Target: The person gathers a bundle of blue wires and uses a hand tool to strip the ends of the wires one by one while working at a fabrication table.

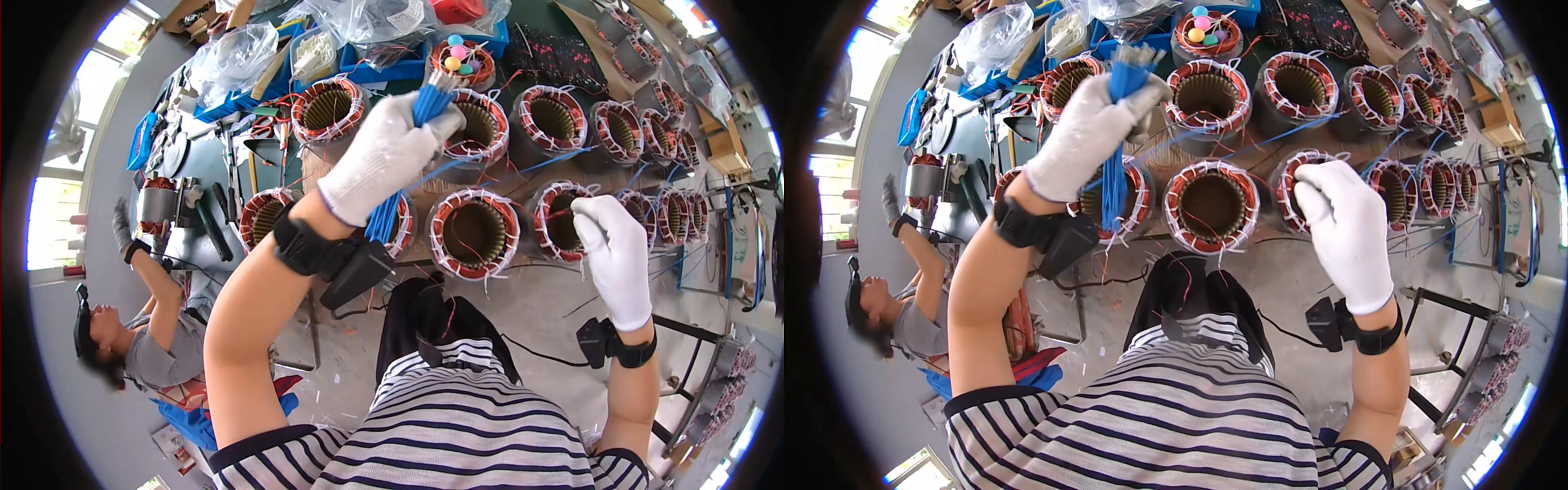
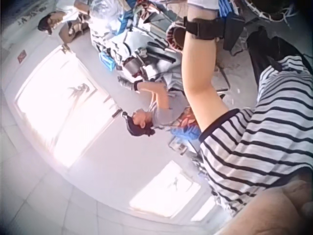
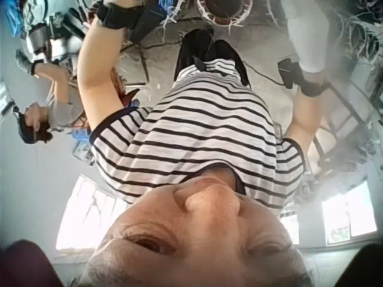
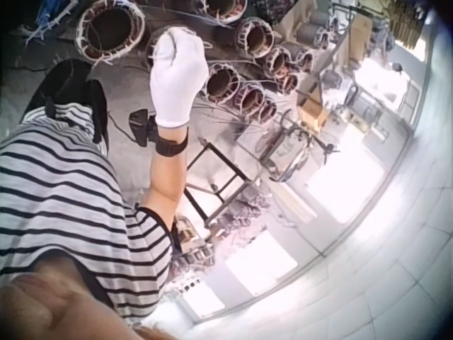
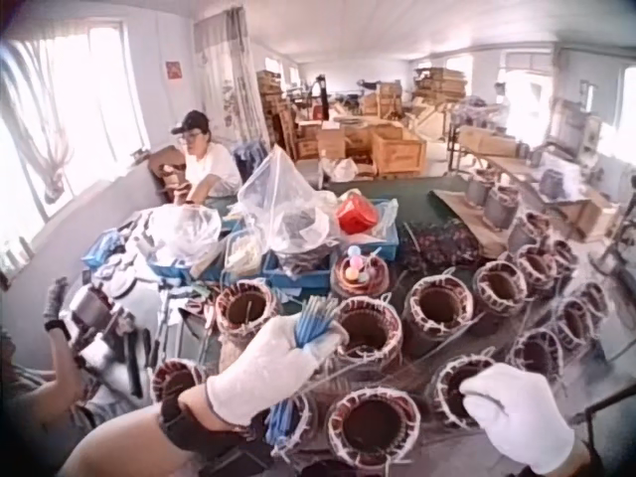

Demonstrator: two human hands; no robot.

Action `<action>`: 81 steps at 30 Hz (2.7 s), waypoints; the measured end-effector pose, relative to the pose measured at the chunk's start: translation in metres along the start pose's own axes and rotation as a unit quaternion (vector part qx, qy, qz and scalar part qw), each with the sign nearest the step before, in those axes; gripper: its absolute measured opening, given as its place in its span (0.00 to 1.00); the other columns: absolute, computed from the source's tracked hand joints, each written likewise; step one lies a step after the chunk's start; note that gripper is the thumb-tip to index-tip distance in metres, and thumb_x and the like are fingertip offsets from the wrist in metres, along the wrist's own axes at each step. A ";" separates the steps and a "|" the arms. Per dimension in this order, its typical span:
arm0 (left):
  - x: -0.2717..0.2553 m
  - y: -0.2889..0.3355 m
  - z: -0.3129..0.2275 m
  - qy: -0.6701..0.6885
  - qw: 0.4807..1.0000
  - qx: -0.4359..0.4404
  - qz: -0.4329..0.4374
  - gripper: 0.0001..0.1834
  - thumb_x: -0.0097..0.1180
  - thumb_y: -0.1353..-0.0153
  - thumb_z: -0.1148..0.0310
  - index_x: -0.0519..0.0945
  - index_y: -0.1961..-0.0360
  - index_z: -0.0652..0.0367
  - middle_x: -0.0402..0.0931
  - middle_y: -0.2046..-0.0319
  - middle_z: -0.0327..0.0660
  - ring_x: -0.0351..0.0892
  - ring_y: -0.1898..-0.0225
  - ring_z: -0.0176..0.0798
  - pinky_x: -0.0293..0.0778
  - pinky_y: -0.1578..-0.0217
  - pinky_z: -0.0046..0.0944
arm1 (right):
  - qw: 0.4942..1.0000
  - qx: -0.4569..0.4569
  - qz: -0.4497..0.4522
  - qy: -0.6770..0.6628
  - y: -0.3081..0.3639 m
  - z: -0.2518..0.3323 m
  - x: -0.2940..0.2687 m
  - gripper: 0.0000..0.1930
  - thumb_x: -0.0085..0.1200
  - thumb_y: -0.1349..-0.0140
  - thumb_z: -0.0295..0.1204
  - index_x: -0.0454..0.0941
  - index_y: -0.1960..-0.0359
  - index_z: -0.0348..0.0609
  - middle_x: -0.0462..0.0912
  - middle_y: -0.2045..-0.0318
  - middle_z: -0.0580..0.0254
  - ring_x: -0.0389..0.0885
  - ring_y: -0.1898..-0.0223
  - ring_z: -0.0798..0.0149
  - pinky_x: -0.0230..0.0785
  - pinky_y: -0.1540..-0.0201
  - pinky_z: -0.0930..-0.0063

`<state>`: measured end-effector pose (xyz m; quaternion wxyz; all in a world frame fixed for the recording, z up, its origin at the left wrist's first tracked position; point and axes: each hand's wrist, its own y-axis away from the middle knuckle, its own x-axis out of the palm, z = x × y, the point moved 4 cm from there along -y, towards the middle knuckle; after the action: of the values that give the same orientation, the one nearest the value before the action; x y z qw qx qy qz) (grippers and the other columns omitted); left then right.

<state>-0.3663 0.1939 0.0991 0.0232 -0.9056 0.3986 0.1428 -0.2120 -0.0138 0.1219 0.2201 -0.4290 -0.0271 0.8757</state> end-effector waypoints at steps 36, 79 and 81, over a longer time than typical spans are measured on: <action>-0.107 0.157 0.037 0.083 0.982 -0.142 0.088 0.09 0.53 0.39 0.69 0.79 0.61 0.63 0.75 0.78 0.35 0.72 0.75 0.25 0.69 0.72 0.29 | 0.840 0.229 0.215 -0.442 -0.015 0.155 0.171 0.03 0.53 0.39 0.22 0.78 0.68 0.35 0.78 0.74 0.69 0.72 0.73 0.80 0.65 0.70 0.86; -0.253 0.096 0.101 0.098 0.966 -0.238 -0.020 0.09 0.52 0.40 0.68 0.78 0.66 0.64 0.70 0.83 0.33 0.65 0.84 0.23 0.60 0.83 0.26 | 0.910 -0.122 0.332 0.217 -0.155 0.033 0.245 0.07 0.52 0.53 0.30 0.80 0.83 0.46 0.80 0.79 0.59 0.79 0.73 0.57 0.70 0.70 0.64; -0.252 0.086 0.111 0.075 0.969 -0.236 -0.005 0.09 0.52 0.40 0.68 0.78 0.67 0.63 0.70 0.83 0.33 0.65 0.84 0.23 0.61 0.83 0.26 | 0.906 0.094 0.407 -0.073 -0.148 0.045 0.240 0.08 0.54 0.53 0.31 0.77 0.85 0.42 0.78 0.83 0.58 0.78 0.77 0.56 0.70 0.71 0.67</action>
<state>-0.6174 0.3328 0.0689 -0.2207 -0.8956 0.3496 0.1642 -0.3211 0.2241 0.0073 -0.1182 -0.3149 0.2165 0.9165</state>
